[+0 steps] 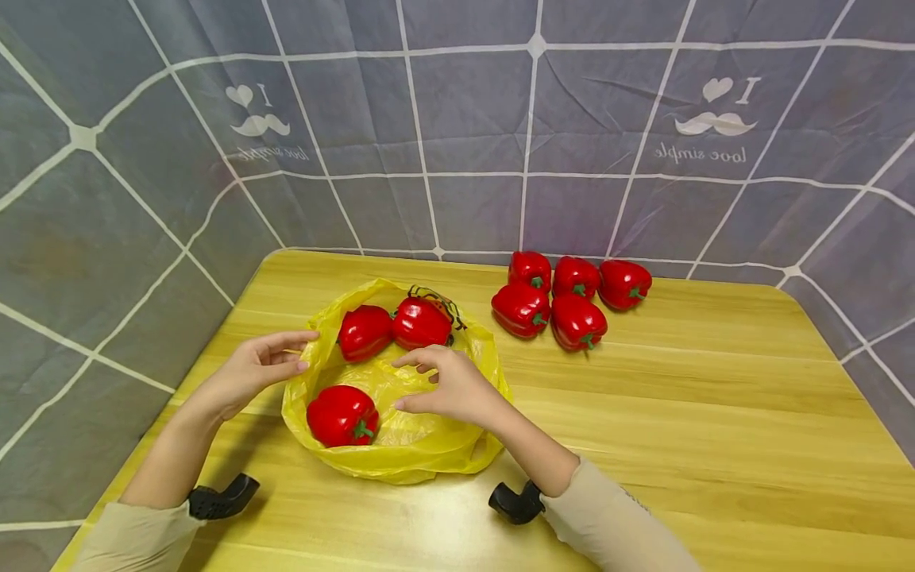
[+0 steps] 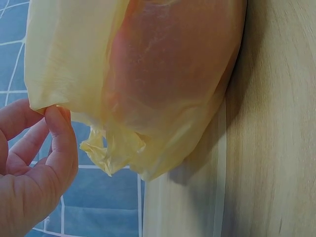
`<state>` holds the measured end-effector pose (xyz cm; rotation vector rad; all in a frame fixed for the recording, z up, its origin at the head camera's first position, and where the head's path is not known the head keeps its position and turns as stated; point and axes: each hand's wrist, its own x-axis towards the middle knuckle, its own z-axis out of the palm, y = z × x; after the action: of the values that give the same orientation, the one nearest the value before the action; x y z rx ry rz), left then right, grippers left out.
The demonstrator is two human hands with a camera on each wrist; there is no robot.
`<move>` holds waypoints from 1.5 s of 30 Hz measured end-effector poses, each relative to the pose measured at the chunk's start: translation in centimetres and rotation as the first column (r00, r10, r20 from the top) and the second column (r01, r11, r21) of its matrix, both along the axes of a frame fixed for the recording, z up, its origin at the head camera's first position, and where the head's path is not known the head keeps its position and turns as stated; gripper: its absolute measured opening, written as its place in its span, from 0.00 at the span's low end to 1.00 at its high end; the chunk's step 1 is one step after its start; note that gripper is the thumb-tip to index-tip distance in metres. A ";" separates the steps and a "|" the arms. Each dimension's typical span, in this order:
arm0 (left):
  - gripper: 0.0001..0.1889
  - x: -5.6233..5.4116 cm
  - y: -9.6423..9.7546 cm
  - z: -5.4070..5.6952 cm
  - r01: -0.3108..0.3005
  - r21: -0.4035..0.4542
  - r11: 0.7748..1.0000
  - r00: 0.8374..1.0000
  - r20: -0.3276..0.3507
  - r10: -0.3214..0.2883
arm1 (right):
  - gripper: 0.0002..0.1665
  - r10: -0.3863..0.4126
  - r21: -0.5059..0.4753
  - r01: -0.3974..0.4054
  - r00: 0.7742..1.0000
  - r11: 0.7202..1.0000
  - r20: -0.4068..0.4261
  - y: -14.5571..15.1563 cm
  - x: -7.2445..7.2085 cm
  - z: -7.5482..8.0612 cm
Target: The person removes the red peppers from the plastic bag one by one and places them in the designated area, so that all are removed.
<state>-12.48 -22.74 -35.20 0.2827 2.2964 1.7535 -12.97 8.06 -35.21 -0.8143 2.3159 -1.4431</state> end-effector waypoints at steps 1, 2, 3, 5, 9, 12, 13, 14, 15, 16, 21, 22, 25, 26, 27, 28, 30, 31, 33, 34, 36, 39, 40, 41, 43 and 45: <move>0.24 0.0 0.0 0.0 -0.002 0.005 1.000 1.000 0.000 0.002 | 0.27 0.017 0.004 -0.017 1.000 1.000 0.000 -0.5 0.0 -0.1; 0.24 0.0 0.0 -0.1 -0.005 0.005 1.000 1.000 -0.001 0.005 | 0.27 0.034 0.009 -0.034 0.999 0.999 -0.001 -0.9 0.1 -0.2; 0.24 0.0 0.0 -0.1 -0.007 0.003 1.000 1.000 0.000 0.007 | 0.27 0.050 0.010 -0.050 0.999 0.999 0.001 -1.4 0.1 -0.3; 0.24 -0.1 0.0 -0.2 -0.010 -0.004 1.000 1.000 0.003 0.010 | 0.27 0.069 0.021 -0.070 0.998 0.997 0.004 -2.2 0.3 -0.4; 0.25 -0.1 0.0 -0.4 -0.008 -0.017 1.000 1.000 0.000 0.008 | 0.27 0.086 0.037 -0.086 0.996 0.996 0.013 -3.5 0.4 -0.6; 0.24 -0.1 0.0 -0.3 -0.001 -0.021 1.000 1.000 -0.004 0.001 | 0.28 0.090 0.048 -0.091 0.996 0.995 0.018 -4.3 0.5 -0.9; 0.24 -0.1 0.1 -0.2 0.000 -0.023 1.000 1.000 -0.004 0.000 | 0.28 0.090 0.053 -0.091 0.996 0.994 0.020 -4.5 0.5 -1.0; 0.24 -0.1 0.0 -0.2 0.000 -0.025 1.000 1.000 -0.004 0.000 | 0.28 0.090 0.062 -0.091 0.996 0.994 0.021 -4.7 0.6 -1.1; 0.24 -0.1 0.1 -0.2 0.002 -0.025 1.000 1.000 -0.005 -0.003 | 0.28 0.088 0.071 -0.089 0.996 0.993 0.020 -4.9 0.6 -1.1; 0.24 -0.1 0.1 -0.1 0.003 -0.024 1.000 1.000 -0.004 -0.003 | 0.28 0.084 0.081 -0.085 0.996 0.993 0.018 -5.1 0.6 -1.2; 0.24 -0.2 0.1 0.0 0.010 -0.012 1.000 1.000 -0.005 -0.010 | 0.27 0.083 0.112 -0.083 0.997 0.990 -0.003 -6.1 0.7 -1.3; 0.24 -0.2 0.1 0.0 0.008 -0.010 1.000 1.000 -0.003 -0.008 | 0.27 0.087 0.116 -0.085 0.996 0.990 -0.010 -6.3 0.7 -1.3; 0.24 -0.2 0.1 0.0 0.009 -0.009 1.000 1.000 -0.010 -0.009 | 0.27 0.096 0.127 -0.092 0.995 0.988 -0.022 -6.8 0.7 -1.3; 0.24 -0.2 0.1 0.0 0.011 -0.007 1.000 1.000 -0.012 -0.011 | 0.26 0.099 0.132 -0.094 0.995 0.987 -0.025 -6.9 0.7 -1.4; 0.24 -0.2 0.0 0.0 0.009 -0.007 1.000 1.000 -0.008 -0.009 | 0.26 0.099 0.136 -0.095 0.995 0.986 -0.024 -7.1 0.7 -1.4; 0.24 -0.2 0.0 0.0 0.008 -0.008 1.000 1.000 -0.008 -0.008 | 0.26 0.098 0.141 -0.095 0.995 0.985 -0.019 -7.2 0.7 -1.5; 0.24 -0.1 0.0 0.0 0.007 -0.011 1.000 1.000 -0.006 -0.007 | 0.26 0.095 0.146 -0.092 0.995 0.985 -0.009 -7.4 0.8 -1.6; 0.24 -0.1 0.0 0.0 0.008 -0.012 1.000 1.000 -0.007 -0.008 | 0.26 0.093 0.146 -0.092 0.996 0.985 -0.003 -7.4 0.8 -1.7; 0.24 0.0 0.0 0.1 0.004 -0.010 1.000 1.000 -0.001 -0.004 | 0.26 0.091 0.146 -0.092 0.996 0.985 0.009 -7.6 0.8 -1.8; 0.24 0.0 0.0 0.1 0.004 -0.007 1.000 1.000 0.000 -0.004 | 0.26 0.091 0.147 -0.092 0.996 0.985 0.014 -7.6 0.8 -1.9; 0.24 0.1 0.0 0.2 0.003 0.001 1.000 1.000 0.002 -0.003 | 0.27 0.093 0.144 -0.096 0.995 0.985 0.024 -7.7 0.8 -2.0; 0.24 0.2 0.0 0.2 0.005 0.012 1.000 1.000 0.004 -0.005 | 0.27 0.098 0.143 -0.101 0.995 0.985 0.029 -7.7 0.9 -2.1; 0.24 0.2 0.0 0.2 0.004 0.012 1.000 1.000 0.003 -0.004 | 0.27 0.100 0.144 -0.104 0.995 0.984 0.029 -7.7 0.9 -2.1; 0.24 0.1 0.0 0.1 0.006 0.011 1.000 1.000 -0.001 -0.006 | 0.28 0.102 0.146 -0.105 0.994 0.984 0.028 -7.7 0.9 -2.0; 0.24 0.1 -0.1 0.0 0.006 0.009 1.000 1.000 -0.002 -0.006 | 0.28 0.105 0.150 -0.106 0.994 0.983 0.021 -7.8 0.9 -2.0; 0.24 0.0 -0.1 -0.1 0.005 0.003 1.000 1.000 -0.001 -0.005 | 0.29 0.108 0.155 -0.109 0.994 0.982 0.012 -7.8 0.9 -2.0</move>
<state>-12.50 -22.84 -35.25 0.2892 2.2917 1.7557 -12.06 0.25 -37.21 -0.8770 2.3082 -1.2006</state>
